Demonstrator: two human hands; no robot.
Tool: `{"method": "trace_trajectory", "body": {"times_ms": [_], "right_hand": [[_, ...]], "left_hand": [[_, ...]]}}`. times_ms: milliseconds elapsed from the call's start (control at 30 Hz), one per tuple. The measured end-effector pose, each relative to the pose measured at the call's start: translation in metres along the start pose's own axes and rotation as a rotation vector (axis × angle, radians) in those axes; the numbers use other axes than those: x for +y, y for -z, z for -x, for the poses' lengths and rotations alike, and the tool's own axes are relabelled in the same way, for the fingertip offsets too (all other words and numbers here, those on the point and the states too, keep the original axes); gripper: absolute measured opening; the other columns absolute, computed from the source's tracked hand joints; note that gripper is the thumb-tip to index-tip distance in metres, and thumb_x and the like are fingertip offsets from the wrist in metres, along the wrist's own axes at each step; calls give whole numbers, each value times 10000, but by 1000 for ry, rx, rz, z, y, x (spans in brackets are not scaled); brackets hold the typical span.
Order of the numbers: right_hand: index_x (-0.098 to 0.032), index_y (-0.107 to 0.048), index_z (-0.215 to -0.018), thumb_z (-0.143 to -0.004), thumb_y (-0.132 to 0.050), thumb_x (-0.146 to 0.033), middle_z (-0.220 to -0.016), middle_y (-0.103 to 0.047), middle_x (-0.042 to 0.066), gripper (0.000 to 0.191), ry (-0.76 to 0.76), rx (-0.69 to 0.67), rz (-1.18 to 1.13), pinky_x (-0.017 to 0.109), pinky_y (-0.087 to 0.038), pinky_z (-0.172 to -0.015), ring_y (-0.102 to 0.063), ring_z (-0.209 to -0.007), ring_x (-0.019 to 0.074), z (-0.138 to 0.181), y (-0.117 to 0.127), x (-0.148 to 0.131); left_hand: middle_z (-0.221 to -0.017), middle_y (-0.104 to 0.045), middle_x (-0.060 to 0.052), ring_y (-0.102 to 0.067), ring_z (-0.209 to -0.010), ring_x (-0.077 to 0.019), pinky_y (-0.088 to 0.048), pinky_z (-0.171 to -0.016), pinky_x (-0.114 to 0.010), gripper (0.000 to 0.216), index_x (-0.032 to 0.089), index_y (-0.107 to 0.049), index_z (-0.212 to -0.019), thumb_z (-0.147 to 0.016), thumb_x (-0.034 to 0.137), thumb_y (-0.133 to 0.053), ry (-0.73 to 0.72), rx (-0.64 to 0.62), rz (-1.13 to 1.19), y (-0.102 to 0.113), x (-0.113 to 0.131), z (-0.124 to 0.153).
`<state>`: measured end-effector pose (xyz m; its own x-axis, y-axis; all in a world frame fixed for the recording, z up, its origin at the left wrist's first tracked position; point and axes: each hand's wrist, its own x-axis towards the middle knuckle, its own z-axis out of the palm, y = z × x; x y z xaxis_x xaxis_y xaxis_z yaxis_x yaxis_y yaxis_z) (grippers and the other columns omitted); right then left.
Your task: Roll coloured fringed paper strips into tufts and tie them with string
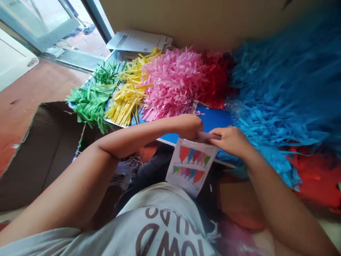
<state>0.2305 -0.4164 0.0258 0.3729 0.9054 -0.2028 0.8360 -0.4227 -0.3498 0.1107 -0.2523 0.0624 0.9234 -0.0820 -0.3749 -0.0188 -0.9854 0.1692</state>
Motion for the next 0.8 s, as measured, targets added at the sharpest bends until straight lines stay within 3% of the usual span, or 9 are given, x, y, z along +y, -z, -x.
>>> {"method": "trace_trajectory", "body": {"times_ms": [133, 300, 433, 567, 700, 800], "right_hand": [[-305, -781, -886, -840, -598, -359, -822, -771, 1, 196, -26, -13, 186, 277, -343, -564, -683, -766, 210, -2, -3, -4], [-342, -767, -1027, -853, -540, -239, -962, -780, -31, 304, 118, -75, 166, 260, -390, -622, -704, -852, 194, 1, -1, 1], [-332, -776, -999, -835, -559, -233, -931, -784, -29, 289, 180, -66, 154, 258, -405, -609, -708, -800, 191, 2, -3, 8], [-321, -780, -983, -867, -541, -290, -929, -785, -25, 267, 225, 1, 59, 272, -437, -614, -714, -790, 205, -1, -9, 17], [-282, -751, -1094, -927, -482, -368, -1013, -778, -3, 328, 248, 32, -17, 282, -478, -676, -718, -838, 208, -3, -12, 23], [-273, -733, -1136, -911, -508, -359, -1027, -776, 4, 329, 218, 64, -10, 286, -482, -700, -718, -832, 208, -4, -12, 24]], "left_hand": [[-854, -758, -95, -648, -739, -196, -334, -600, -282, 294, 213, -787, -1043, -895, 294, -546, 14, 29, -30, -12, -8, -3], [-805, -752, -81, -631, -733, -178, -350, -662, -284, 290, 228, -800, -975, -821, 124, -578, -57, -4, -42, -14, -16, 4], [-799, -753, -75, -605, -676, -171, -328, -634, -295, 312, 220, -803, -932, -783, 51, -587, -86, -58, -72, -7, -18, 11], [-888, -773, -72, -588, -648, -154, -307, -593, -284, 302, 211, -788, -1032, -821, 123, -591, -102, -78, -43, -7, -22, 10], [-898, -777, -59, -606, -663, -154, -310, -593, -271, 339, 230, -745, -1162, -878, 295, -571, -95, 96, 67, -12, -25, 5], [-831, -766, -46, -604, -657, -143, -324, -602, -262, 342, 202, -760, -1118, -888, 331, -542, -171, 179, 199, -13, -27, 5]]}}
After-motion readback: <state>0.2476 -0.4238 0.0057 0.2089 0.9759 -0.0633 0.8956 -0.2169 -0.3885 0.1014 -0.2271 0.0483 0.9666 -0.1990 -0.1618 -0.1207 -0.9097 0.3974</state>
